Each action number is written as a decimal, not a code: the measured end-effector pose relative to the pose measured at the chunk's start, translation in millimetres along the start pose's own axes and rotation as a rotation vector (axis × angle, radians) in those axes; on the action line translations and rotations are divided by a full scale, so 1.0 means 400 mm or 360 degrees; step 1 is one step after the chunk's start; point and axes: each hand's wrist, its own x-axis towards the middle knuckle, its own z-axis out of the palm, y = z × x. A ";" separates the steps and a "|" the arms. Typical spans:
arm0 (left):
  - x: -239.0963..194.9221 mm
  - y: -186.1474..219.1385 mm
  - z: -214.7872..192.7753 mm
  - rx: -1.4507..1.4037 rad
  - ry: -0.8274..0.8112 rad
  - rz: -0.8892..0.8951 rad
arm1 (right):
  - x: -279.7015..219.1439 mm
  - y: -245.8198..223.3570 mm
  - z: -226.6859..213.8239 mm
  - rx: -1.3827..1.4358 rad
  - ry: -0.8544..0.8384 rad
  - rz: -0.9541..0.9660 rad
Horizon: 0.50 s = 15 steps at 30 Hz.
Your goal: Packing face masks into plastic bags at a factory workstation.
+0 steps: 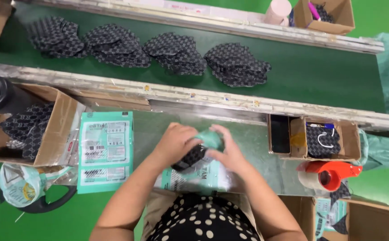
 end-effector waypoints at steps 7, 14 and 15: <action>-0.008 0.027 0.011 0.0299 0.0060 0.0267 | 0.009 0.036 0.028 0.0345 -0.0124 0.0115; -0.015 0.004 0.014 0.0160 0.0146 0.0126 | 0.022 0.006 -0.046 -0.0501 -0.0118 -0.0311; -0.021 -0.011 0.024 0.0153 0.0149 0.0133 | 0.024 0.033 -0.064 -0.0511 -0.0114 -0.0310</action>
